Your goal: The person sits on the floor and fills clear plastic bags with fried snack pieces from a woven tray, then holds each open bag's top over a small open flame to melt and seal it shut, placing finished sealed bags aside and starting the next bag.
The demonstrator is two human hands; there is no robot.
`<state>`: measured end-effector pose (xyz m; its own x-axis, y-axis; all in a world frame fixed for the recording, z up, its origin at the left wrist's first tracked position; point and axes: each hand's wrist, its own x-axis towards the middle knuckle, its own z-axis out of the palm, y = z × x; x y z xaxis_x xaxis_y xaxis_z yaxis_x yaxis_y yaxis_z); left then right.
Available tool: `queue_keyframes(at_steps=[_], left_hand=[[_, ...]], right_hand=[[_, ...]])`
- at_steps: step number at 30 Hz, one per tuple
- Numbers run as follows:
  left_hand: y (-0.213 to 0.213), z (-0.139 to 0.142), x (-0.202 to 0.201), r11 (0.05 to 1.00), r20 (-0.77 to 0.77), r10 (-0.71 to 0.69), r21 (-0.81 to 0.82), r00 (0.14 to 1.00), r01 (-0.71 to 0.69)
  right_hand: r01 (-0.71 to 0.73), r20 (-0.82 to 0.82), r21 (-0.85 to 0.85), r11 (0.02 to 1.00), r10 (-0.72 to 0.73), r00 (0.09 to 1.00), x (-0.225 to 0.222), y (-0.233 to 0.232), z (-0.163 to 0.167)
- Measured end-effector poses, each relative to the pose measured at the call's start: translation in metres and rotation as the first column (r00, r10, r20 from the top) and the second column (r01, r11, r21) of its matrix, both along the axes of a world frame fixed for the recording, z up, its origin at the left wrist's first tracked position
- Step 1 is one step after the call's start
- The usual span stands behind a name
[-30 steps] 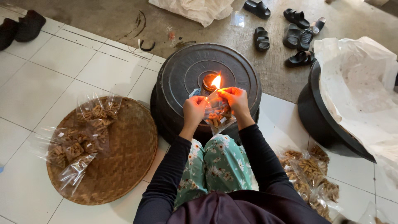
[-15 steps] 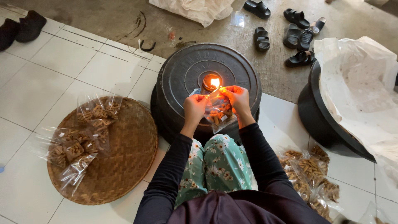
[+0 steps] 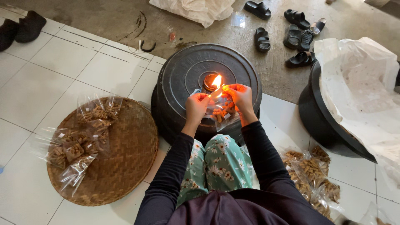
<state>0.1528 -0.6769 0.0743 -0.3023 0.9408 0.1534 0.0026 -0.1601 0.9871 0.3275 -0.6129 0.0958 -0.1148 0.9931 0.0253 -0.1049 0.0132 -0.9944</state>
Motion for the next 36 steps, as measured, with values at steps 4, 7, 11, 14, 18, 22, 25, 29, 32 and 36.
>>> queue_keyframes(at_steps=[4, 7, 11, 14, 18, 22, 25, 29, 32, 36], left_hand=[[-0.001, 0.002, 0.001, 0.992, 0.084, 0.004, -0.129, 0.996, 0.007], [0.001, 0.0, 0.001, 0.999, 0.0, 0.03, -0.039, 1.0, -0.03], [0.002, -0.003, 0.0, 0.997, -0.05, 0.048, -0.053, 0.998, -0.051], [0.003, -0.004, 0.0, 0.992, -0.035, 0.049, -0.113, 0.998, -0.052], [0.004, -0.005, 0.001, 0.996, -0.003, 0.045, -0.078, 0.999, -0.045], [0.004, -0.003, 0.002, 0.997, -0.004, 0.055, -0.045, 0.998, -0.055], [0.003, 0.001, 0.002, 0.996, 0.006, 0.067, -0.059, 0.998, -0.066], [0.002, 0.005, 0.002, 0.994, -0.031, 0.1, -0.048, 0.995, -0.101], [0.001, 0.005, 0.002, 0.989, -0.101, 0.139, -0.044, 0.985, -0.144], [0.003, 0.004, 0.003, 0.988, -0.093, 0.143, -0.043, 0.985, -0.147]], right_hand=[[0.001, -0.031, 0.013, 1.0, -0.001, 1.0, 0.0, 0.003, -0.002], [0.012, -0.018, 0.008, 1.0, -0.012, 1.0, 0.0, 0.006, -0.004], [0.024, -0.035, -0.009, 1.0, -0.025, 0.999, 0.002, 0.01, -0.006], [0.035, -0.055, -0.014, 0.999, -0.035, 0.998, 0.002, 0.011, -0.005], [0.05, -0.018, -0.024, 0.998, -0.05, 0.999, 0.004, 0.011, -0.002], [0.075, -0.002, -0.045, 0.996, -0.075, 0.997, 0.005, 0.01, 0.002], [0.095, -0.013, -0.022, 0.995, -0.096, 0.995, 0.005, 0.01, 0.006], [0.105, -0.023, -0.078, 0.991, -0.107, 0.994, 0.006, 0.01, 0.009], [0.105, -0.027, -0.077, 0.991, -0.108, 0.994, 0.008, 0.01, 0.009], [0.117, -0.026, -0.072, 0.991, -0.119, 0.993, 0.01, 0.011, 0.008]])
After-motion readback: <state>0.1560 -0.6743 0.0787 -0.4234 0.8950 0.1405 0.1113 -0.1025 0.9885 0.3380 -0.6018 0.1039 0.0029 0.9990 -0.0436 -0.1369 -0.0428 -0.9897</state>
